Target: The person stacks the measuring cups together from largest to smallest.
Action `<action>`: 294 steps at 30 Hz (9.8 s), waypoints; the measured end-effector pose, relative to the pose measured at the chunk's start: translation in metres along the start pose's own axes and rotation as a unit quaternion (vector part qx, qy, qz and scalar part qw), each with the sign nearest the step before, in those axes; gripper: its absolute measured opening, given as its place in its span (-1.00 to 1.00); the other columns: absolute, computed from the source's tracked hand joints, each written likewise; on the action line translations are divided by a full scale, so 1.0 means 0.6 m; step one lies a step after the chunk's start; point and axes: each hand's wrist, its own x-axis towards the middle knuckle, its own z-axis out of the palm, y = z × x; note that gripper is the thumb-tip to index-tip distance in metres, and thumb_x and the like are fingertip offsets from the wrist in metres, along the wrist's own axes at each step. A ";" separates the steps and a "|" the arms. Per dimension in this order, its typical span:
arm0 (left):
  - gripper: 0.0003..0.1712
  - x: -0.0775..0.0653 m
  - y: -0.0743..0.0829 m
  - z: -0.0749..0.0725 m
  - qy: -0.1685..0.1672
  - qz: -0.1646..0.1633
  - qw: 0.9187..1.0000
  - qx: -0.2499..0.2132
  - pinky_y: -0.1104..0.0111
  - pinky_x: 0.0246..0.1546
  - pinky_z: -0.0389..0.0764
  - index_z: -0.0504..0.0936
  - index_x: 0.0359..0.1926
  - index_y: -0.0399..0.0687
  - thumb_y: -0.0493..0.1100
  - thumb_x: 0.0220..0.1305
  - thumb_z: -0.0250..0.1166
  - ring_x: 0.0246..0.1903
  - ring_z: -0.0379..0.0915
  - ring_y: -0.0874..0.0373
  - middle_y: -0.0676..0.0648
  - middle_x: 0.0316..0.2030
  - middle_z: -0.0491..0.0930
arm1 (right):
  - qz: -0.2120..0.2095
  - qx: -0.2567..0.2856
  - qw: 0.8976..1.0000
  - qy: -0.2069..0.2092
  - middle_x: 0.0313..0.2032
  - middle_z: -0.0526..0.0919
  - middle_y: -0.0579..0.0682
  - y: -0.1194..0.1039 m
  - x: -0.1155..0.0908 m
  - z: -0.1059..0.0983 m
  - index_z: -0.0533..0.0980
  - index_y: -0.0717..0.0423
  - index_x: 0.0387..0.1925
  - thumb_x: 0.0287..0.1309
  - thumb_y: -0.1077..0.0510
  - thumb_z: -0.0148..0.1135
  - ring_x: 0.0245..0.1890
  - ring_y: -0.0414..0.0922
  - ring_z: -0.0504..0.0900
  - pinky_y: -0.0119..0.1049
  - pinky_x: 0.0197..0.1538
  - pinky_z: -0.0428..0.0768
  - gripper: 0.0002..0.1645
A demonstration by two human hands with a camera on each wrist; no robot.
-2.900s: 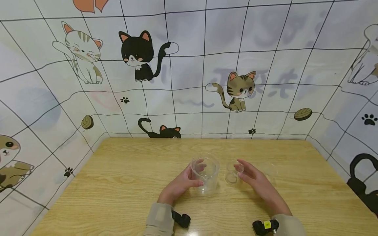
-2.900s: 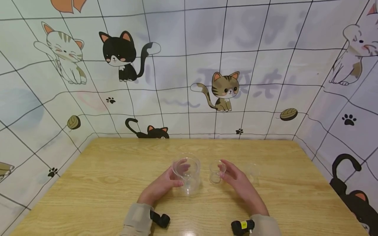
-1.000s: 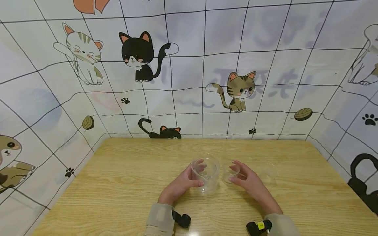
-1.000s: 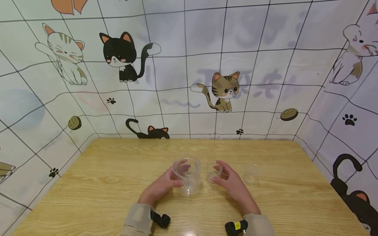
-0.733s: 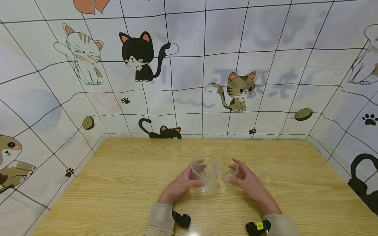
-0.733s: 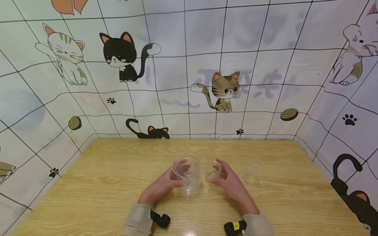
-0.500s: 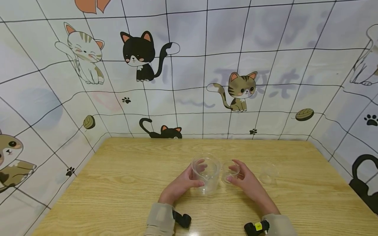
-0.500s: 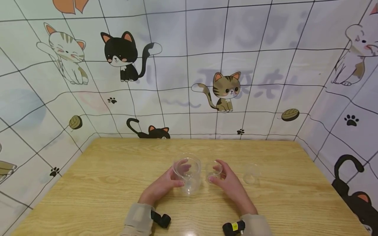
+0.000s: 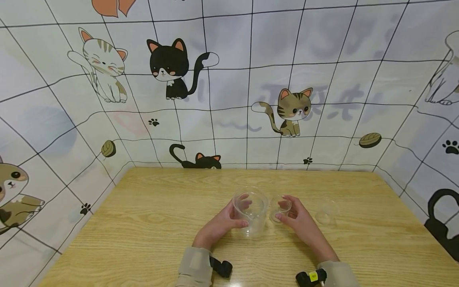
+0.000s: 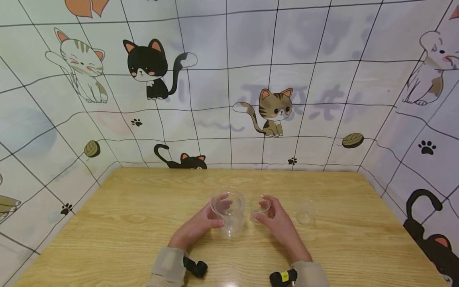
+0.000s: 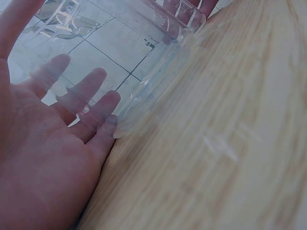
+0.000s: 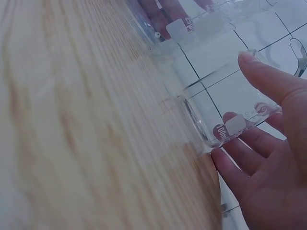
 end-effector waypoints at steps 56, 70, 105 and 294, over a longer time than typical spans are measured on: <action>-0.13 -0.003 -0.003 -0.001 0.010 0.000 1.000 -0.006 0.07 0.29 0.10 0.05 0.35 0.32 -0.08 0.11 0.33 0.32 0.07 0.08 -0.09 0.32 0.19 | -0.067 0.037 0.991 0.106 0.13 0.45 -0.09 -0.065 -0.014 -0.024 0.09 -0.28 0.34 0.18 -0.06 0.14 0.12 -0.41 0.36 -0.69 0.01 0.35 -0.27; -0.15 -0.005 -0.004 0.000 0.029 0.000 1.000 0.002 0.06 0.32 0.01 0.06 0.31 0.22 -0.07 0.08 0.34 0.33 0.04 0.15 0.04 0.27 0.27 | -0.086 0.087 0.984 0.128 0.17 0.44 -0.05 -0.092 -0.019 -0.017 0.10 -0.24 0.34 0.21 0.04 0.13 0.14 -0.36 0.41 -0.68 0.07 0.32 -0.29; -0.15 -0.005 0.000 0.001 0.029 -0.005 1.000 0.003 0.06 0.33 -0.02 0.02 0.38 0.16 -0.18 0.16 0.27 0.34 0.03 0.18 0.10 0.29 0.26 | -0.133 0.103 0.980 0.103 0.16 0.45 -0.03 -0.126 -0.027 0.005 0.11 -0.23 0.33 0.20 0.18 0.14 0.13 -0.36 0.41 -0.63 0.07 0.36 -0.28; -0.17 -0.002 -0.008 -0.007 0.029 -0.004 1.000 -0.005 0.08 0.33 0.02 0.05 0.33 0.45 -0.13 0.15 0.29 0.33 0.02 0.20 0.13 0.32 0.19 | -0.200 -0.050 0.977 -0.048 0.19 0.32 -0.26 -0.115 0.013 0.043 0.24 -0.39 0.24 0.14 0.00 0.20 0.29 -0.09 0.18 0.25 0.16 0.23 -0.35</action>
